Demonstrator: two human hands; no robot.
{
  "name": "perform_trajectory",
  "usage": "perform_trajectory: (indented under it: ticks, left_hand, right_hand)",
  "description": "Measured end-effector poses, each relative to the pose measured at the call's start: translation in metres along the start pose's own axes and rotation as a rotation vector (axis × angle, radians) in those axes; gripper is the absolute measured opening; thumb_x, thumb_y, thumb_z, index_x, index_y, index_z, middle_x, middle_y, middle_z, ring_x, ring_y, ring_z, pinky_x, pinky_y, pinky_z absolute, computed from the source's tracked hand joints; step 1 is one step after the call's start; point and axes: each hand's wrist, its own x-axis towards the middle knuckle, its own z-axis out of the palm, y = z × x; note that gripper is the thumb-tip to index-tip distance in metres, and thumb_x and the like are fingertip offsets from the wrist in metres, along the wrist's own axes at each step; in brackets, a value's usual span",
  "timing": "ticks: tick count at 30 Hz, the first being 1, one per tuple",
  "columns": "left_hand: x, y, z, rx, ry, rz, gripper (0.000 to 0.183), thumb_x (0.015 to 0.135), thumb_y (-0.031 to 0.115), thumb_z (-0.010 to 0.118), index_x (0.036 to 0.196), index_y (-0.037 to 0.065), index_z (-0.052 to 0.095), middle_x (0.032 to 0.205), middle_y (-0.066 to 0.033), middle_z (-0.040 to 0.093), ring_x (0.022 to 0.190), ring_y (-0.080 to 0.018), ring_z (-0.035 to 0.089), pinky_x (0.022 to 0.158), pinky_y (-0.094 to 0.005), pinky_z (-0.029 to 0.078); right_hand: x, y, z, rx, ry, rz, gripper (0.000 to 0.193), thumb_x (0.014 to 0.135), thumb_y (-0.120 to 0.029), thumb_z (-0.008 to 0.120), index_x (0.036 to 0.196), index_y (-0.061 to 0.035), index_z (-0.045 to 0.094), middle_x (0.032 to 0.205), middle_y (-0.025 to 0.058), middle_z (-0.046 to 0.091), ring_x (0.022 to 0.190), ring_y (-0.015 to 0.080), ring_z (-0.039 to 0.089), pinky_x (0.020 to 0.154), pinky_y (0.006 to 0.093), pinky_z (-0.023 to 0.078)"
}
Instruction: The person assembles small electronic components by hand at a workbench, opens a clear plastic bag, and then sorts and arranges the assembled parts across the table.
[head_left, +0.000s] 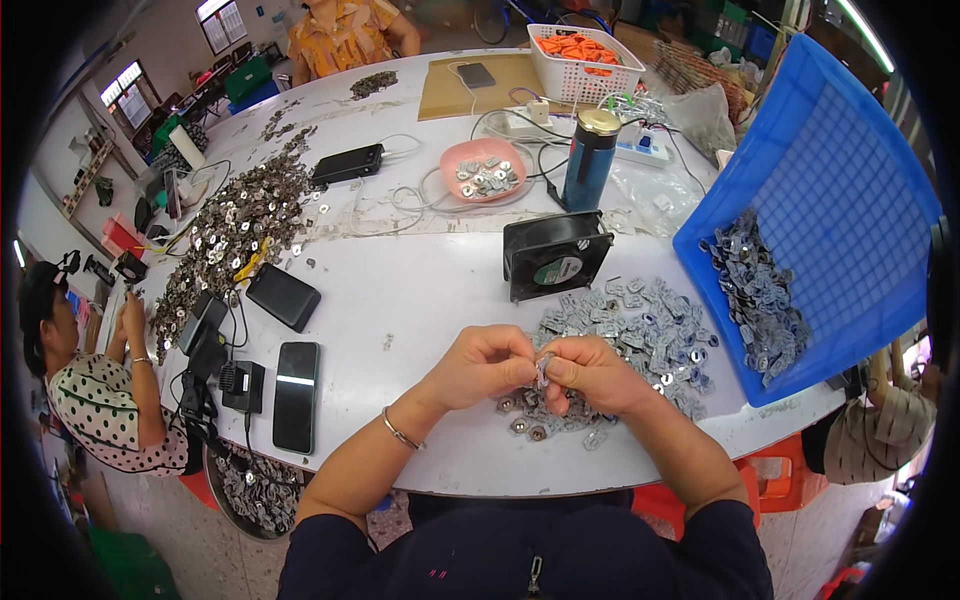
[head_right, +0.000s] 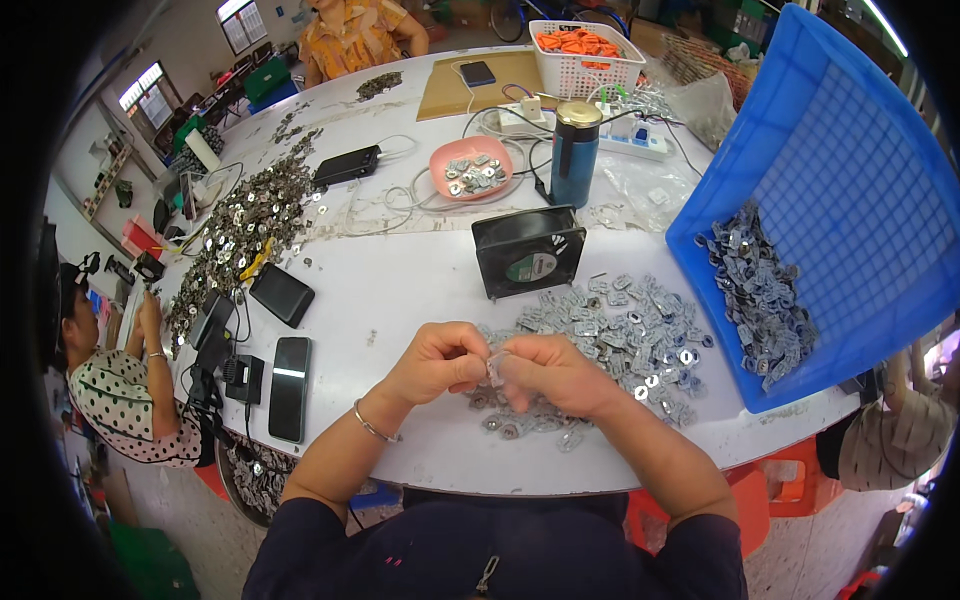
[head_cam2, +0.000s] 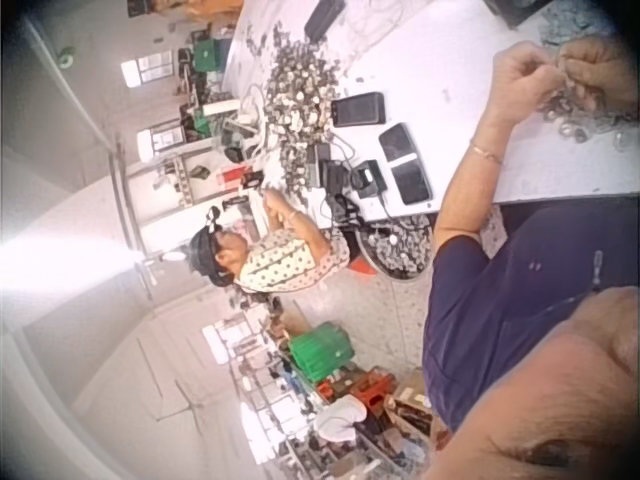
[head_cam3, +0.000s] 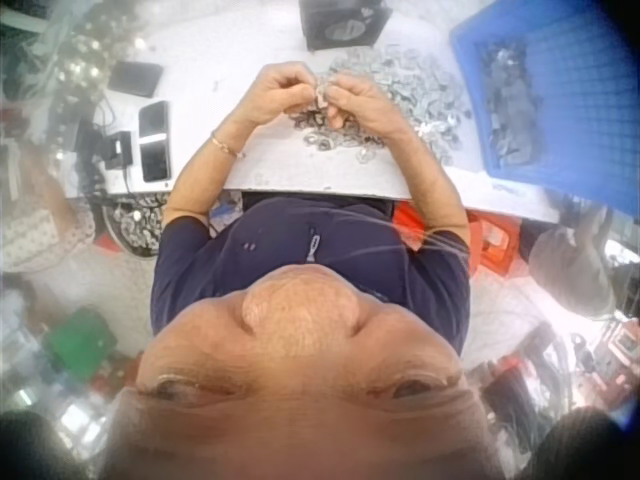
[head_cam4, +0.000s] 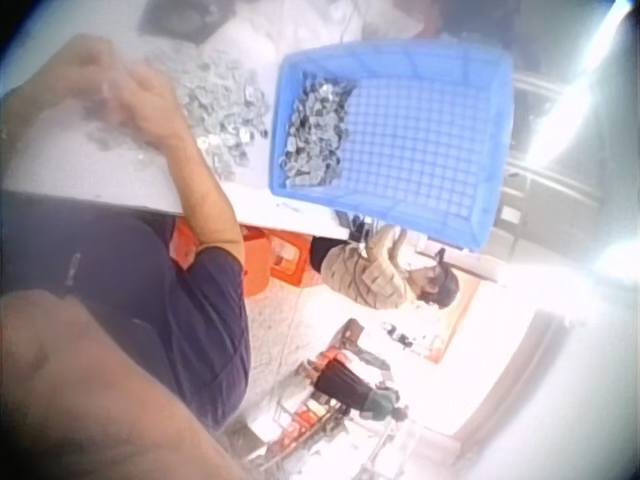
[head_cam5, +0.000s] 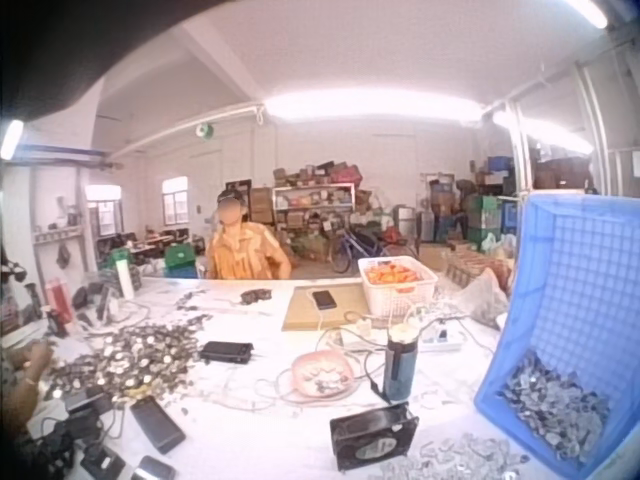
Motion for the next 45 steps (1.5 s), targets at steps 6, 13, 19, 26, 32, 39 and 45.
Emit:
perform_trajectory:
  ticks: [6,13,19,26,32,39,45]
  left_hand:
    - [0.005,-0.008,-0.001,0.060,0.154,-0.024,0.016,0.098,0.019,0.058,0.089,0.005,0.057,0.071,-0.0001,0.056,0.053,-0.0071,0.052,0.046,-0.0210,0.040]
    - [0.007,-0.002,-0.011,-0.233,0.247,-0.070,0.021,0.102,0.024,0.049,0.094,0.004,0.051,0.080,-0.0099,0.061,0.055,-0.0161,0.059,0.050,-0.0296,0.051]
    - [0.008,-0.008,-0.014,-0.284,0.296,-0.024,0.018,0.102,0.020,0.047,0.097,0.003,0.051,0.087,-0.0113,0.061,0.059,-0.0175,0.060,0.052,-0.0340,0.053]
    - [0.006,-0.009,-0.012,-0.243,0.363,-0.025,0.017,0.102,0.016,0.046,0.105,0.003,0.056,0.092,-0.0077,0.060,0.067,-0.0147,0.058,0.057,-0.0294,0.050]
    - [0.007,-0.008,-0.011,0.017,0.405,-0.012,0.018,0.099,0.011,0.050,0.113,0.003,0.059,0.087,-0.0016,0.055,0.065,-0.0113,0.051,0.056,-0.0232,0.042]
    - [0.020,-0.010,-0.007,1.177,0.452,0.525,0.045,0.080,-0.005,0.069,0.123,0.007,0.063,0.070,-0.0035,0.050,0.059,-0.0119,0.047,0.054,-0.0262,0.040]
    - [0.028,-0.013,-0.007,1.261,0.454,0.595,0.038,0.080,-0.003,0.071,0.117,0.007,0.067,0.067,-0.0034,0.052,0.056,-0.0133,0.047,0.052,-0.0267,0.040]
  right_hand:
    - [-0.002,-0.002,-0.001,-0.047,0.152,0.038,0.020,0.099,-0.018,0.054,0.094,-0.0007,0.063,0.072,0.0013,0.062,0.061,0.0084,0.058,0.058,0.0239,0.047]
    - [-0.011,-0.020,-0.004,-0.179,0.316,-0.111,0.020,0.099,-0.015,0.052,0.104,0.0022,0.062,0.073,0.0026,0.060,0.059,0.0096,0.059,0.056,0.0233,0.048]
    - [-0.007,-0.014,-0.002,-0.254,0.364,-0.083,0.019,0.100,-0.016,0.052,0.102,0.0016,0.060,0.073,0.0029,0.060,0.058,0.0092,0.058,0.055,0.0230,0.049]
    - [-0.002,-0.017,-0.007,-0.241,0.431,-0.094,0.024,0.099,-0.018,0.053,0.083,-0.0014,0.059,0.070,-0.0001,0.058,0.057,0.0068,0.057,0.054,0.0219,0.045]
    - [0.010,-0.029,-0.013,-0.347,0.432,0.003,0.022,0.097,-0.017,0.053,0.081,-0.0014,0.057,0.065,0.0021,0.059,0.054,0.0083,0.056,0.052,0.0239,0.045]
    - [0.030,-0.027,-0.014,-0.439,0.399,-0.011,0.023,0.095,-0.019,0.054,0.080,-0.0013,0.056,0.063,0.0023,0.059,0.055,0.0092,0.058,0.050,0.0247,0.046]
    - [0.033,-0.025,-0.015,-0.522,0.366,-0.043,0.026,0.094,-0.019,0.055,0.077,0.0010,0.055,0.065,0.0043,0.059,0.055,0.0109,0.060,0.050,0.0276,0.047]
